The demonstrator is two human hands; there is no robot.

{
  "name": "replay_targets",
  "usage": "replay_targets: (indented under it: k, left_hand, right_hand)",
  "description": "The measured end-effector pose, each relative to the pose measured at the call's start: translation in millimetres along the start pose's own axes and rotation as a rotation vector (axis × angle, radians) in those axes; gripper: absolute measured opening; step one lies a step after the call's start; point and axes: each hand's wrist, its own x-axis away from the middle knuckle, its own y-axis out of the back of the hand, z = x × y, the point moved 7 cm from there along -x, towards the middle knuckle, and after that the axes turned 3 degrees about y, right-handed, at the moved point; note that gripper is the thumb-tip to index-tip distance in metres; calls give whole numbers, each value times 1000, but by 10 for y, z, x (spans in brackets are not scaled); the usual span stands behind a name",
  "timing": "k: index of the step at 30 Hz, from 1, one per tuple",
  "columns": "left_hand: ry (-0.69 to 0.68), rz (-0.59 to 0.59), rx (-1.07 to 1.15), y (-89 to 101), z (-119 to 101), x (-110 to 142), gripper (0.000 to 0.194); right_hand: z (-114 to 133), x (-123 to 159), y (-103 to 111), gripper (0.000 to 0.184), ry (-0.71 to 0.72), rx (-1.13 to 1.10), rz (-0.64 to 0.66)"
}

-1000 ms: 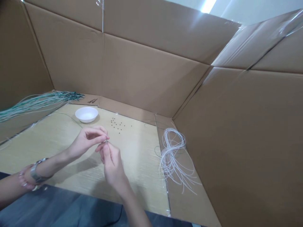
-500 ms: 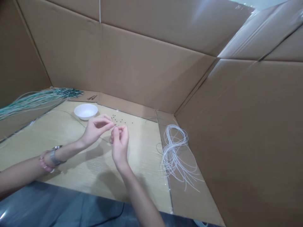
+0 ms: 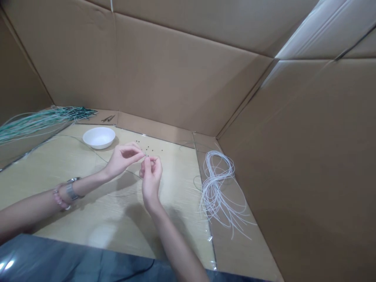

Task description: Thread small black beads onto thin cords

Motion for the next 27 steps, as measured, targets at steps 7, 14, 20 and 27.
replay_targets:
  k: [7,14,20,27]
  left_hand:
    - [-23,254,-496,32,400,-237,25]
    - [22,461,-700,32,1078,-317,19]
    - [22,509,-662,-101,1139,-314,15]
    - [166,424,-377,-114,976,-353,16]
  right_hand:
    - [34,-157,301,24,24,52,-86]
    - [51,-238,529,26,29,73,-184]
    - [28,-187,484,26,5,77,-169]
    - [63,-187,526,27,4,70,-180]
